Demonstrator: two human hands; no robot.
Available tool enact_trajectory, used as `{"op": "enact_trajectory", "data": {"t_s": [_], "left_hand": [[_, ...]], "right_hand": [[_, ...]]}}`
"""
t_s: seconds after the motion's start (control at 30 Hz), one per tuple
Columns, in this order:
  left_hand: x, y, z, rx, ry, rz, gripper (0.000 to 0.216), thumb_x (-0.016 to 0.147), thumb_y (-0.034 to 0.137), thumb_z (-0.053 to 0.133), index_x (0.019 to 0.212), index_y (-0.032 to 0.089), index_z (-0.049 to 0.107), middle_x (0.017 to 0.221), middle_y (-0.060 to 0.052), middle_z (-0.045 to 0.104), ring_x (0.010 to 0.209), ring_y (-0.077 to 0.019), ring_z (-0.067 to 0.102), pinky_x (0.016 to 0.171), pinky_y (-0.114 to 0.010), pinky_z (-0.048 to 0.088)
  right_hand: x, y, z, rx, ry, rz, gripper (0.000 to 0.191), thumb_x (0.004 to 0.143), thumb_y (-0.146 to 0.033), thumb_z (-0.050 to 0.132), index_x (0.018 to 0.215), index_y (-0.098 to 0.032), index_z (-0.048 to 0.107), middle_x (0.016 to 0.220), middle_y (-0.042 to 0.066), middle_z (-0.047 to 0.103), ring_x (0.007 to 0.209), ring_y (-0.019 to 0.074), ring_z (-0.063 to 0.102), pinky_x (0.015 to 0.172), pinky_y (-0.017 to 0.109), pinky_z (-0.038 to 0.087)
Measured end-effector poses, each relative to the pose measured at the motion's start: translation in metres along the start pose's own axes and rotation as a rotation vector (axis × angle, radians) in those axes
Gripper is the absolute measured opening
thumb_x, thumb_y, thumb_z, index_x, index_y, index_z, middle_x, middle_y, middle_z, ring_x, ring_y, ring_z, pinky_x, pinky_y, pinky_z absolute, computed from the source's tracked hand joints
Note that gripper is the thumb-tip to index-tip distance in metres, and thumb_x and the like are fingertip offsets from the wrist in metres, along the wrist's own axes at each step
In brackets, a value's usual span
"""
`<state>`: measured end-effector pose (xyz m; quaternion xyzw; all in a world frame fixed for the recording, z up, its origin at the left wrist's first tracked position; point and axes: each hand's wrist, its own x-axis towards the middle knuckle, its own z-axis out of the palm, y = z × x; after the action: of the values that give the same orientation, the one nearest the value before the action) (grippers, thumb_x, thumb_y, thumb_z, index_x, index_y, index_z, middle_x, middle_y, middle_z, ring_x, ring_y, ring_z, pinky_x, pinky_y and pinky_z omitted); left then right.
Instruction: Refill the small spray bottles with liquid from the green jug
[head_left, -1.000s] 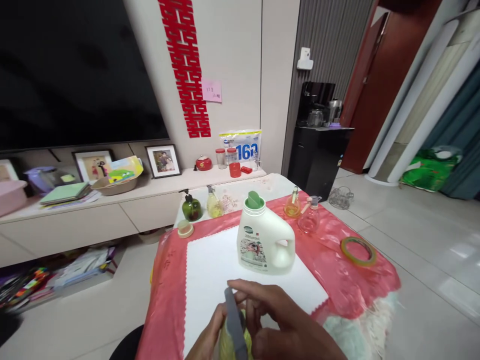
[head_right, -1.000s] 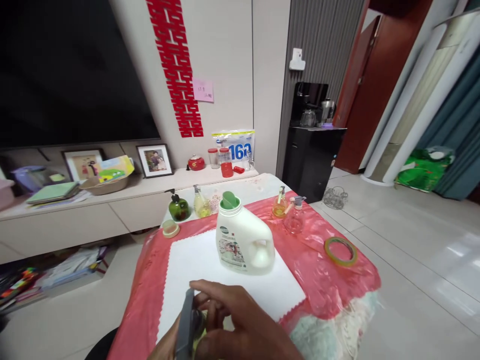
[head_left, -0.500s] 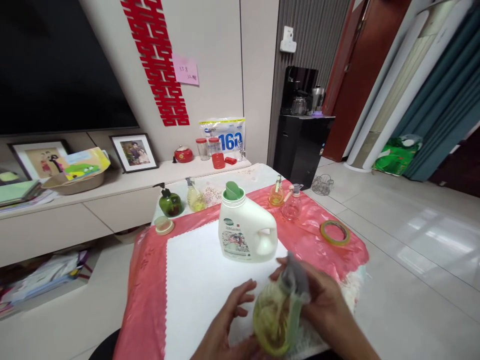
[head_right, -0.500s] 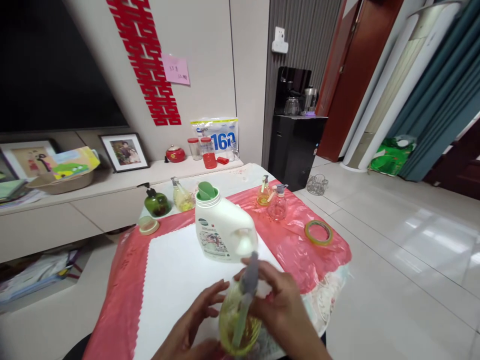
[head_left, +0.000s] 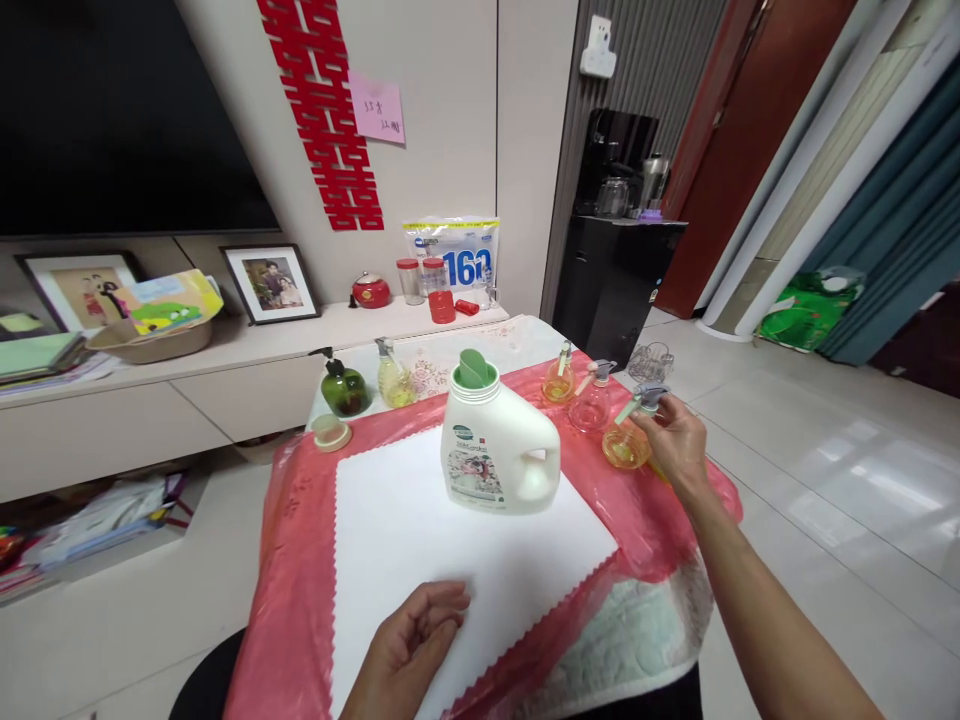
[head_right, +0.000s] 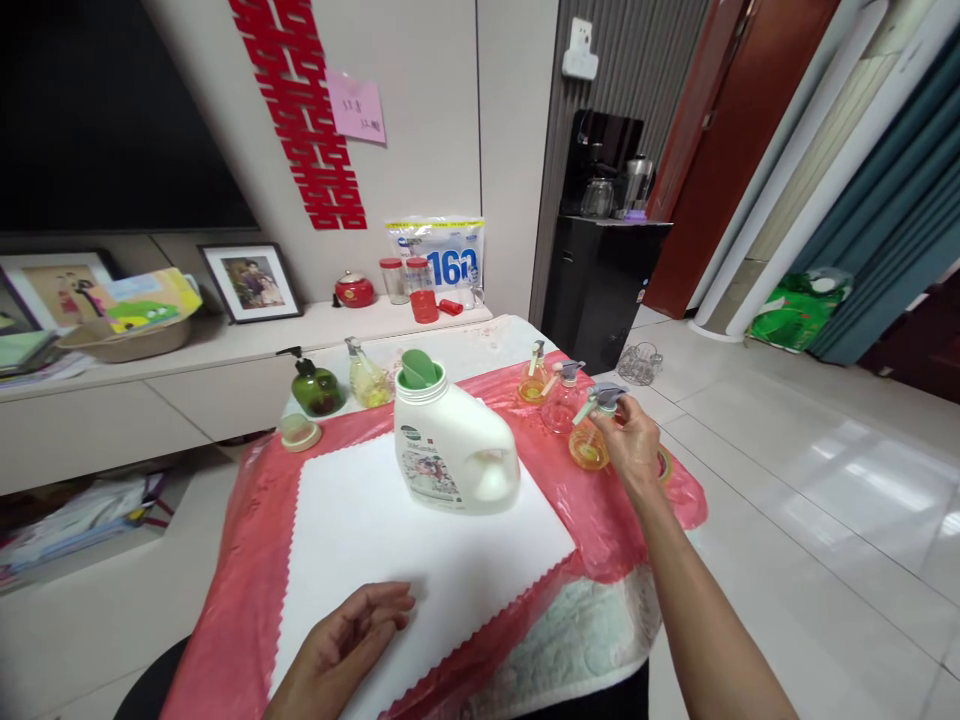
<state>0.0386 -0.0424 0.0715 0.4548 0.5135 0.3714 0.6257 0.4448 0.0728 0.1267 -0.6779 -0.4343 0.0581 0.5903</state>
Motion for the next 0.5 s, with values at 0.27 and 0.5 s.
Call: {"op": "enact_trajectory", "data": {"t_s": [0.27,0.5], "left_hand": [[0.007,0.007,-0.021,0.064,0.072,-0.011,0.061,0.068,0.073,0.075,0.105,0.024,0.075,0.102,-0.007,0.079,0.098,-0.0238,0.071,0.090,-0.031,0.054],[0.028,0.026,-0.048,0.124,0.035,0.020,0.055,0.070,0.063,0.078,0.106,0.021,0.074,0.108,-0.008,0.078,0.099,-0.0242,0.071,0.090,-0.032,0.053]], "right_hand": [[0.008,0.042,0.013,-0.197,-0.006,-0.007,0.044,0.088,-0.055,0.065,0.108,-0.016,0.065,0.102,0.005,0.069,0.092,0.0190,0.064,0.091,0.044,0.052],[-0.008,0.015,-0.002,-0.260,-0.097,0.021,0.068,0.067,-0.069,0.064,0.115,-0.022,0.069,0.111,0.014,0.072,0.093,0.0356,0.067,0.086,0.054,0.051]]}}
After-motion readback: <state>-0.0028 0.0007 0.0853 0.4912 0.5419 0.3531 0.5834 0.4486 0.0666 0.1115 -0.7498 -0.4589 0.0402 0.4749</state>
